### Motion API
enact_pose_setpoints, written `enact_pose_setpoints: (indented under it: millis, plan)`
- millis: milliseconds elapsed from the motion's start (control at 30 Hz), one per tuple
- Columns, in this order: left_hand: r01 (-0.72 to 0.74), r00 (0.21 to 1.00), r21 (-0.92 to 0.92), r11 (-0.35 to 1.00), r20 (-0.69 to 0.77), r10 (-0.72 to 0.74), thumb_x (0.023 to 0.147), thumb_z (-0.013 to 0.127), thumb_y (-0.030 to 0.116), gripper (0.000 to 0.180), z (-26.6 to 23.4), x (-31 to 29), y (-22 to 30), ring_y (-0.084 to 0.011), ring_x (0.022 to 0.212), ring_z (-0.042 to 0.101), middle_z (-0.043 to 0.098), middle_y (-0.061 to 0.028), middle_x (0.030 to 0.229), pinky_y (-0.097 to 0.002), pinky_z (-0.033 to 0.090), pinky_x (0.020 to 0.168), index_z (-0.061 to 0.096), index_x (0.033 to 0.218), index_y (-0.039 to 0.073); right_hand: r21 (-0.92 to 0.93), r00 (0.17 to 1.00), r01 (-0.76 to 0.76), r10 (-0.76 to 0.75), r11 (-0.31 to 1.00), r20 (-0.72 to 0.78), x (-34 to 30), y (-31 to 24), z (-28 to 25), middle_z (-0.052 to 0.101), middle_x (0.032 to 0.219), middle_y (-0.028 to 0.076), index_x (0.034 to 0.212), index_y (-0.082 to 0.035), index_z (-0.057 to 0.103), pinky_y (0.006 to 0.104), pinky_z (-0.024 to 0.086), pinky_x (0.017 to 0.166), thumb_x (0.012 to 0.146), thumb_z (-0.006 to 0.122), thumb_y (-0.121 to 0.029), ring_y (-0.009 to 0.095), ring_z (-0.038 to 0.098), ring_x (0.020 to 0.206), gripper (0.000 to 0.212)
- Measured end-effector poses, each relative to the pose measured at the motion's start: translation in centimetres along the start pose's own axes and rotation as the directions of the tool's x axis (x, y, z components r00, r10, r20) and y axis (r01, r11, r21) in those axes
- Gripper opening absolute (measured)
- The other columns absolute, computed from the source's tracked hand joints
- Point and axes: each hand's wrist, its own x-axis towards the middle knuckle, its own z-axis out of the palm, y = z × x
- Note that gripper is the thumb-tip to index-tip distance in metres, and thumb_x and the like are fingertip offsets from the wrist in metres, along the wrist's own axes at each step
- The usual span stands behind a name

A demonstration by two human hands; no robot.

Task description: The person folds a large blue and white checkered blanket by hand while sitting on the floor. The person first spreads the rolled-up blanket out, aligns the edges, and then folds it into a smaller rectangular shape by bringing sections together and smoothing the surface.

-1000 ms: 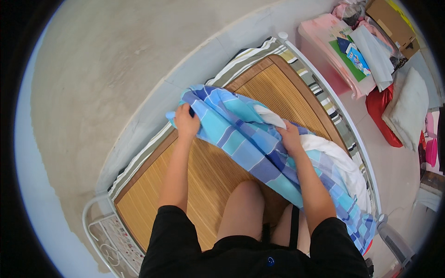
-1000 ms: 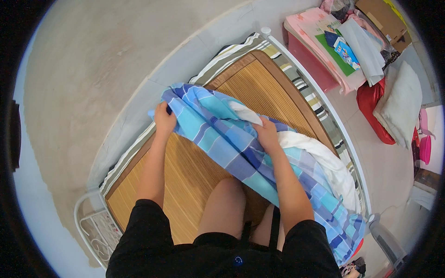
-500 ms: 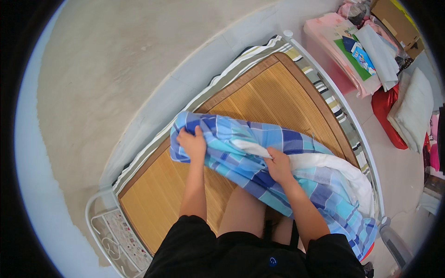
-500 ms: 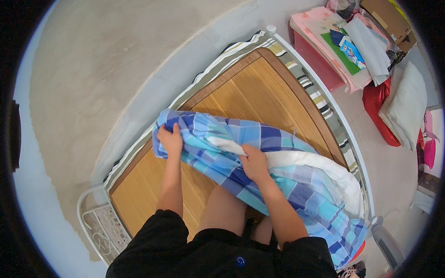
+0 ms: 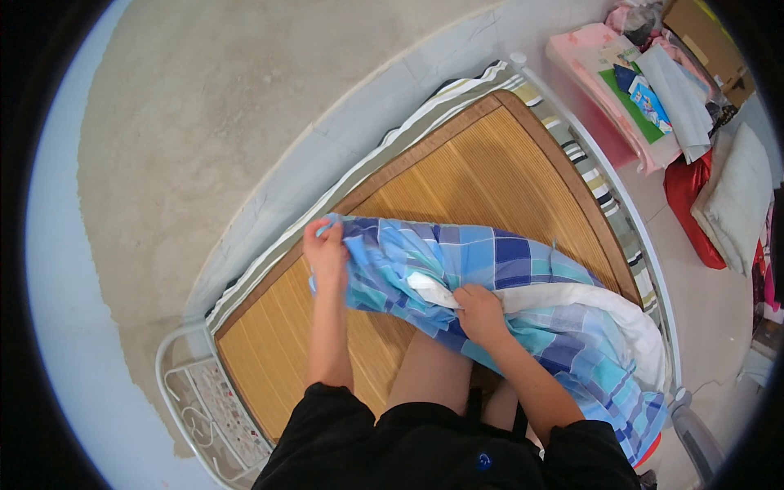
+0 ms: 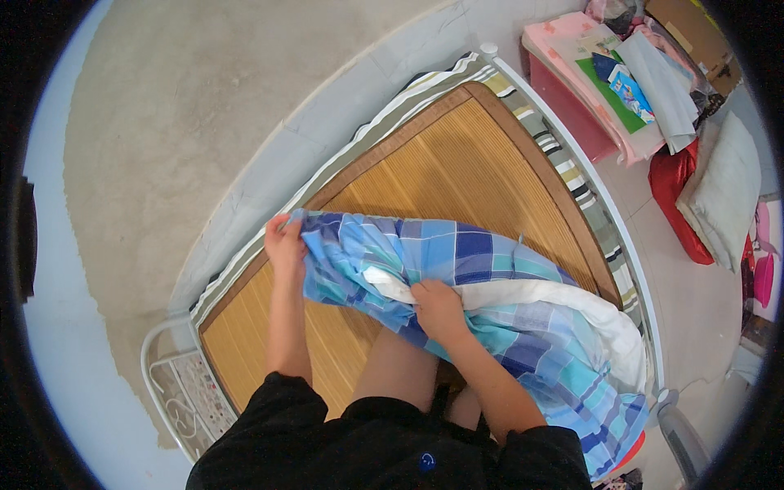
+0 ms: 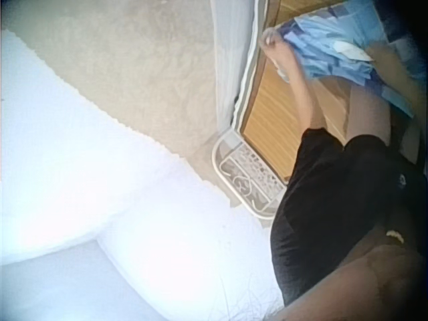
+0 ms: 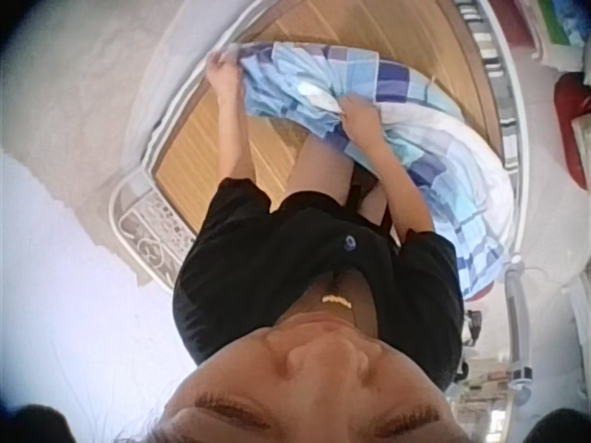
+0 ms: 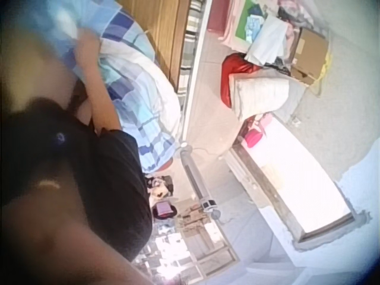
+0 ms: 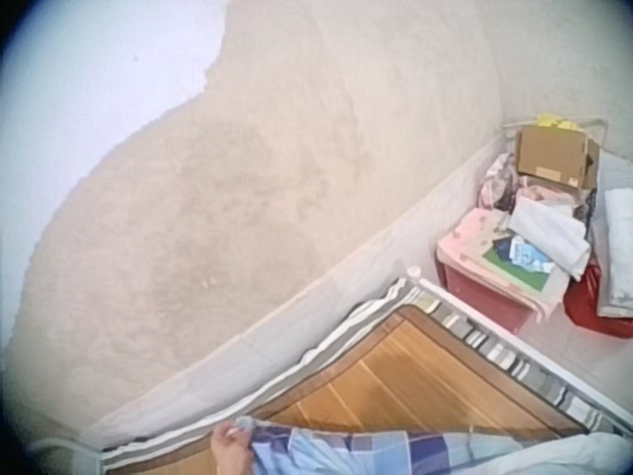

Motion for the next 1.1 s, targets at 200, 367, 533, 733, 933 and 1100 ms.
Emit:
enact_pose_setpoints:
  millis: [200,367,533,733,933,1100]
  plan:
    - [-0.423,0.899,0.559,0.713,0.164,0.405,0.074,0.060,0.001,0.005,4.7,-1.5,-10.3,-0.0202,0.050,0.053,0.057,-0.0082,0.061,-0.0331,0.045,0.051,0.058,0.077,0.005,-0.193,0.980,0.197,-0.186,0.961,0.071,-0.5,-0.3,1.9,0.053,0.075,0.010,0.079,-0.006,0.055,0.0422,0.045,0.067,0.071,0.056,-0.004,0.031,0.054,0.070,0.009]
    - [-0.440,0.877,0.682,0.584,0.184,0.445,0.076,0.058,0.002,0.009,5.5,-2.1,-11.6,-0.0271,0.052,0.057,0.056,-0.0117,0.057,-0.0383,0.046,0.053,0.059,0.085,0.005,-0.180,0.956,-0.111,0.154,0.977,0.250,2.5,-1.8,1.0,0.060,0.086,0.012,0.092,-0.003,0.058,0.0443,0.049,0.068,0.074,0.061,-0.022,0.033,0.060,0.081,0.026]
    - [-0.313,0.949,0.378,0.871,0.096,0.300,0.085,0.051,0.001,0.019,5.7,-3.1,-12.0,-0.0193,0.073,0.062,0.063,-0.0094,0.082,-0.0338,0.047,0.061,0.058,0.104,0.004,-0.198,0.995,0.090,-0.078,0.976,0.068,7.7,-4.7,2.2,0.052,0.124,0.017,0.124,-0.012,0.053,0.0469,0.051,0.074,0.074,0.062,-0.033,0.036,0.056,0.097,0.055]
    - [-0.522,0.851,0.297,0.799,0.127,0.509,0.088,0.046,-0.004,0.031,-2.5,-3.6,-10.2,-0.0173,0.090,0.056,0.057,-0.0093,0.103,-0.0303,0.046,0.075,0.048,0.118,-0.002,-0.268,0.973,0.051,0.013,0.962,0.231,8.3,-1.9,1.9,0.045,0.134,0.013,0.125,-0.015,0.053,0.0468,0.051,0.080,0.074,0.065,-0.016,0.036,0.054,0.102,0.052]
    - [-0.022,0.798,0.880,0.474,-0.270,0.539,0.079,0.057,-0.002,0.044,-13.5,-1.8,-15.3,-0.0298,0.115,0.048,0.050,-0.0192,0.122,-0.0393,0.040,0.095,0.047,0.122,-0.003,-0.073,0.976,-0.125,0.136,0.989,0.171,11.2,0.3,2.1,0.061,0.112,0.016,0.117,-0.012,0.057,0.0470,0.049,0.080,0.081,0.059,-0.013,0.036,0.059,0.098,0.036]
    - [-0.353,0.935,0.393,0.849,0.145,0.322,0.078,0.070,0.012,0.063,-13.1,3.0,-15.1,-0.0277,0.120,0.048,0.049,-0.0168,0.130,-0.0381,0.038,0.100,0.041,0.132,-0.001,0.044,0.980,-0.163,0.156,0.986,0.125,10.7,2.0,2.6,0.066,0.095,0.017,0.113,-0.013,0.059,0.0474,0.047,0.077,0.084,0.056,-0.015,0.038,0.062,0.089,0.029]
